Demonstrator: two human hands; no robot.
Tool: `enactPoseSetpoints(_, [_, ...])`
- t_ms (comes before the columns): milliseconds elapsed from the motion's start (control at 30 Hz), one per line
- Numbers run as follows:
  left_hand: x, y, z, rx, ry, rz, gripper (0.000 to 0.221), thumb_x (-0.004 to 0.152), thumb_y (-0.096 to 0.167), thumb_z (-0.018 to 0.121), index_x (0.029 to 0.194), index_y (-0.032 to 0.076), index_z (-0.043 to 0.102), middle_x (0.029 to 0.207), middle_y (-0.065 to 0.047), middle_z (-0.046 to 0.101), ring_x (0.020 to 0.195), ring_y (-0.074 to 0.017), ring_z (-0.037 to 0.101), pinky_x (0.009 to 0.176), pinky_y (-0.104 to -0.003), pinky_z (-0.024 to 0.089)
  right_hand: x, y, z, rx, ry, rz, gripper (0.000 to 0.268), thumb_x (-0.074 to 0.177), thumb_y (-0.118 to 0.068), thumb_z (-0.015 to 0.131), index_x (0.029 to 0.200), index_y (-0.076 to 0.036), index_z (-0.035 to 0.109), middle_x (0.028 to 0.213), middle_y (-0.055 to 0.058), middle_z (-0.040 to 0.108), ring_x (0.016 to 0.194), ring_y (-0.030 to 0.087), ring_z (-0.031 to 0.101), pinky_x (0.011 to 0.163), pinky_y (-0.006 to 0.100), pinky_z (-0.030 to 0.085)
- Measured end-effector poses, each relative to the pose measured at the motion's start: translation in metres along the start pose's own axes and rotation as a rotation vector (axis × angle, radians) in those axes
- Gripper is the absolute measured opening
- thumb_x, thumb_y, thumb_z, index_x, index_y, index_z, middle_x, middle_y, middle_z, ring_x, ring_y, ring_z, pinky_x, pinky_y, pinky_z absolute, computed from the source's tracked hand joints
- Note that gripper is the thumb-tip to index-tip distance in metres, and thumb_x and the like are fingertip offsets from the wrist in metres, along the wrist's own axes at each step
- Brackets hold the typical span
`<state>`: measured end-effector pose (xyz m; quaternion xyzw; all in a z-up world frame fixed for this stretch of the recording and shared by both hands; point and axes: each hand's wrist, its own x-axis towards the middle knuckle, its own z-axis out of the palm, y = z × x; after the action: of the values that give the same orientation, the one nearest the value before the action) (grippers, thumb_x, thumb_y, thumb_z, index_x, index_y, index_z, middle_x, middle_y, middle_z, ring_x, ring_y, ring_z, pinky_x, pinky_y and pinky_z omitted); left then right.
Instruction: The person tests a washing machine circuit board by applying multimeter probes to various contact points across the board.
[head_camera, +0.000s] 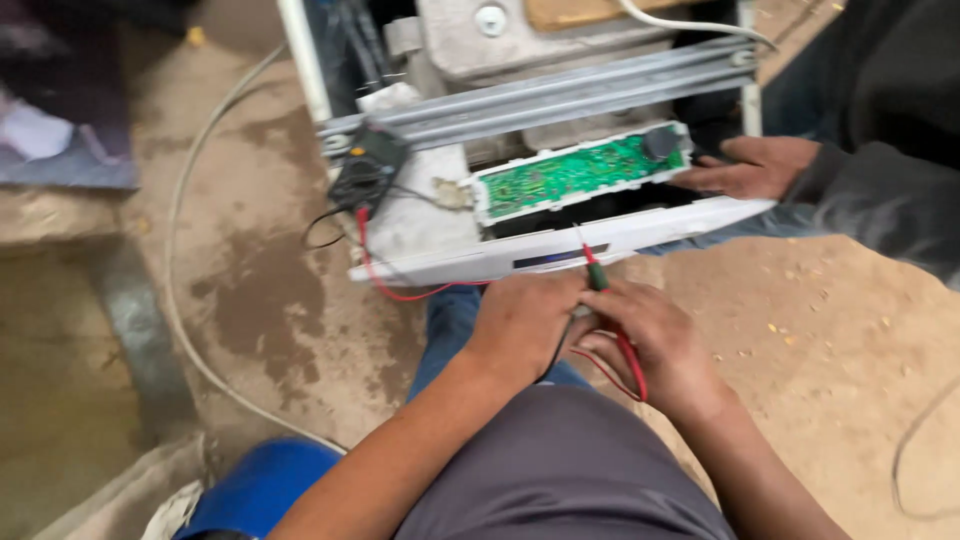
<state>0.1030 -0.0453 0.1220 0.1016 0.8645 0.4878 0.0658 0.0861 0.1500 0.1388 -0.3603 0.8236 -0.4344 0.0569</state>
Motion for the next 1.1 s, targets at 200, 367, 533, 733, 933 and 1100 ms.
enactPoseSetpoints(200, [-0.006, 0.005, -0.029, 0.19, -0.215, 0.089, 0.033, 0.087, 0.042, 0.068, 0.083, 0.009, 0.07, 0.082, -0.016, 0.072, 0.079, -0.0374, 0.07, 0.069, -0.05, 0.054, -0.021, -0.015, -0.013, -0.046, 0.067, 0.251, 0.031, 0.086, -0.007, 0.077, 0.113, -0.007, 0.063, 0.1, 0.012, 0.071, 0.091, 0.028, 0.071, 0.08, 0.036, 0.057])
enactPoseSetpoints(367, [-0.044, -0.055, -0.1, 0.32, -0.305, 0.044, 0.045, 0.102, 0.046, 0.056, 0.078, 0.012, 0.073, 0.079, -0.014, 0.073, 0.077, -0.0382, 0.069, 0.069, -0.052, 0.053, -0.045, -0.015, -0.016, 0.054, 0.37, 0.46, 0.016, 0.103, 0.001, 0.061, 0.118, -0.001, 0.055, 0.108, 0.011, 0.062, 0.08, 0.013, 0.063, 0.074, 0.024, 0.053])
enactPoseSetpoints(533, [-0.096, -0.106, -0.168, 0.38, -0.063, -0.133, 0.042, 0.086, 0.048, 0.066, 0.077, 0.009, 0.075, 0.076, -0.014, 0.072, 0.077, -0.0366, 0.068, 0.076, -0.052, 0.051, -0.048, -0.024, -0.014, 0.233, 0.54, 0.56, 0.011, 0.116, -0.005, 0.062, 0.115, -0.003, 0.051, 0.096, 0.006, 0.063, 0.082, 0.007, 0.061, 0.08, 0.02, 0.052])
enactPoseSetpoints(733, [-0.129, -0.109, -0.171, 0.251, -0.242, -0.794, 0.032, 0.089, 0.046, 0.067, 0.094, 0.016, 0.078, 0.084, -0.013, 0.074, 0.083, -0.0333, 0.07, 0.077, -0.046, 0.053, -0.028, -0.034, 0.003, -0.139, 0.404, 0.424, 0.015, 0.106, -0.004, 0.069, 0.114, -0.002, 0.057, 0.108, 0.008, 0.062, 0.092, 0.013, 0.06, 0.087, 0.023, 0.05])
enactPoseSetpoints(933, [-0.137, -0.108, -0.117, -0.169, -0.242, -0.589, 0.033, 0.096, 0.037, 0.06, 0.098, 0.009, 0.078, 0.1, -0.01, 0.077, 0.094, -0.0298, 0.072, 0.083, -0.041, 0.057, -0.02, -0.035, -0.002, -0.15, 0.392, 0.469, 0.016, 0.104, -0.003, 0.072, 0.114, -0.002, 0.059, 0.107, 0.01, 0.062, 0.09, 0.014, 0.059, 0.085, 0.024, 0.049])
enactPoseSetpoints(1100, [-0.088, -0.064, -0.09, 0.14, -0.157, -0.359, 0.032, 0.096, 0.037, 0.062, 0.109, 0.011, 0.076, 0.108, -0.011, 0.075, 0.101, -0.0327, 0.069, 0.086, -0.044, 0.055, -0.004, -0.031, -0.017, -0.146, 0.348, 0.302, 0.023, 0.101, -0.005, 0.075, 0.117, -0.004, 0.059, 0.105, 0.01, 0.064, 0.093, 0.017, 0.063, 0.084, 0.025, 0.051])
